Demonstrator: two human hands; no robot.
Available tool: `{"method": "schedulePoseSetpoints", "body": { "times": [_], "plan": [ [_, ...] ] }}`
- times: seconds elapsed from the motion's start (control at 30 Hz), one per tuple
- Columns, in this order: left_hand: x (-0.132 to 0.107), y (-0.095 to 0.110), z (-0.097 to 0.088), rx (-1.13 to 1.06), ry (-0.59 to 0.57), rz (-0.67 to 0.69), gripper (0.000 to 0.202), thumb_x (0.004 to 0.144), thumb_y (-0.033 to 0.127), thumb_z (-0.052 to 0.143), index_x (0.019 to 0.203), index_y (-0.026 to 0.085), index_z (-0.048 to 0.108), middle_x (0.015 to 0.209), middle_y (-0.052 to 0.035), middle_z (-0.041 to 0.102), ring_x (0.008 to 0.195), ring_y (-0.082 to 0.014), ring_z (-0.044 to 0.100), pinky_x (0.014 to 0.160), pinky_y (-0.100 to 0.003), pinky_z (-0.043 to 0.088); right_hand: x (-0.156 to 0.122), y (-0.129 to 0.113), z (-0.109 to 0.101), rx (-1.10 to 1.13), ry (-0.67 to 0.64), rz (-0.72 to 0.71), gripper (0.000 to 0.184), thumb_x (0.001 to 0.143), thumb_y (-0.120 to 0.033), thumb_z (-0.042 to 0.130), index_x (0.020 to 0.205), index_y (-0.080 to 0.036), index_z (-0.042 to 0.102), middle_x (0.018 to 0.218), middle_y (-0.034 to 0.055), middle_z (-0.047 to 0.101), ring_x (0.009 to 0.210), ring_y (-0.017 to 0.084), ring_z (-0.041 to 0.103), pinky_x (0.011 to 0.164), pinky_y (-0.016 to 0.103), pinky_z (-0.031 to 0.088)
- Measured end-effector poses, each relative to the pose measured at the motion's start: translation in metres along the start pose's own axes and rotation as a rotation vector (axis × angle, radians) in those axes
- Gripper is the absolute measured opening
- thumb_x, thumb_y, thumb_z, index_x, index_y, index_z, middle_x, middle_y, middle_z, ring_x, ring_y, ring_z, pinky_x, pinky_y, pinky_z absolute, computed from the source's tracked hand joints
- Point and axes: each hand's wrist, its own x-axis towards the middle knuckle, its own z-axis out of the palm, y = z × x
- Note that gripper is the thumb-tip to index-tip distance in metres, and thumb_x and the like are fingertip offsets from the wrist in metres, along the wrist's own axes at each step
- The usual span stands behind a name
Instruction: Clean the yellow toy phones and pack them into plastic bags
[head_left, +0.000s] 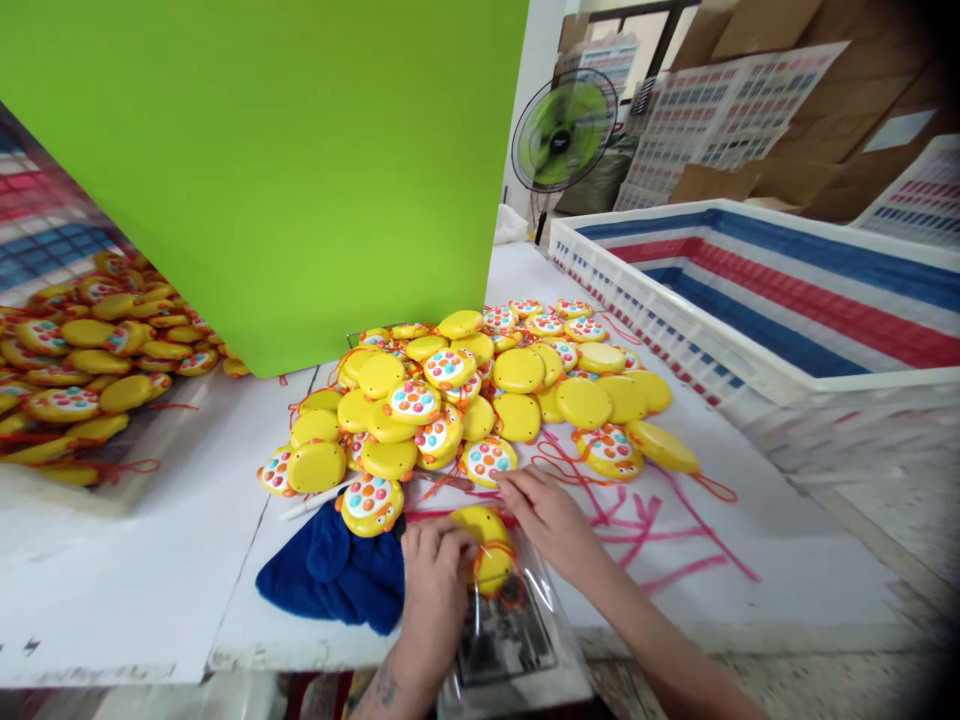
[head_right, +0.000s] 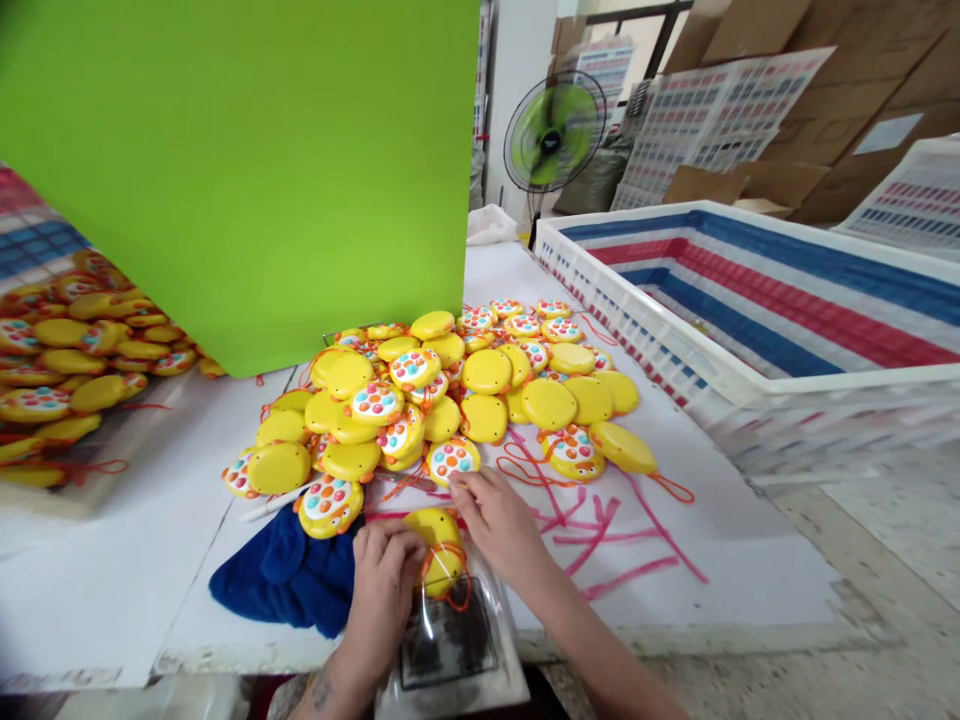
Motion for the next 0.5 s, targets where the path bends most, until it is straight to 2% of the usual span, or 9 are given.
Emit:
{"method": "schedulePoseSetpoints", "body": {
  "times": [0.13, 0.23, 0.3, 0.43, 0.5],
  "plan": [
    [0.008, -0.001, -0.006, -0.212, -0.166, -0.107, 0.014, 0.086, 0.013, 0.048, 0.084, 0.019, 0.061, 0.115, -0.0115, 0.059, 0.109, -0.0248, 0.053, 0.09, -0.041, 0.043, -0.01, 0.01, -0.003, -0.027, -0.029, 0.08, 0.03, 0.093, -0.036, 0.038, 0.101, -0.021, 0.064, 0.083, 0.0072, 0.071, 0.079, 0.025, 0.067, 0.069, 0.035, 0.05],
    [0.015, 0.0, -0.014, -0.311, -0.309, -0.165, 0.013, 0.085, 0.013, 0.047, 0.085, 0.019, 0.059, 0.114, -0.0119, 0.06, 0.115, -0.0262, 0.051, 0.093, -0.043, 0.041, -0.016, 0.011, 0.006, -0.006, -0.057, 0.078, 0.03, 0.091, -0.025, 0.04, 0.112, -0.023, 0.061, 0.091, 0.0059, 0.073, 0.083, 0.023, 0.068, 0.07, 0.033, 0.051],
    [0.018, 0.003, -0.019, -0.316, -0.352, -0.178, 0.014, 0.084, 0.011, 0.046, 0.083, 0.019, 0.057, 0.107, -0.0109, 0.063, 0.11, -0.0263, 0.053, 0.092, -0.044, 0.041, -0.018, 0.009, 0.013, 0.012, -0.035, 0.074, 0.035, 0.088, -0.02, 0.039, 0.118, -0.023, 0.058, 0.097, 0.0059, 0.073, 0.086, 0.023, 0.068, 0.073, 0.034, 0.051],
    [0.019, 0.014, -0.028, -0.362, -0.399, -0.236, 0.018, 0.088, 0.013, 0.039, 0.081, 0.019, 0.054, 0.082, -0.0063, 0.065, 0.08, -0.0212, 0.059, 0.076, -0.035, 0.046, -0.019, -0.001, 0.019, 0.135, 0.028, 0.105, 0.035, 0.09, -0.024, 0.038, 0.12, -0.022, 0.055, 0.07, 0.0011, 0.069, 0.061, 0.019, 0.064, 0.058, 0.03, 0.05],
    [0.017, 0.016, -0.032, -0.401, -0.389, -0.252, 0.017, 0.089, 0.017, 0.04, 0.082, 0.019, 0.055, 0.078, -0.0049, 0.064, 0.075, -0.0202, 0.058, 0.073, -0.033, 0.046, -0.02, -0.007, 0.019, 0.232, 0.052, 0.113, 0.033, 0.092, -0.028, 0.037, 0.12, -0.022, 0.055, 0.066, -0.0001, 0.066, 0.058, 0.018, 0.063, 0.057, 0.029, 0.05]
  ]
}}
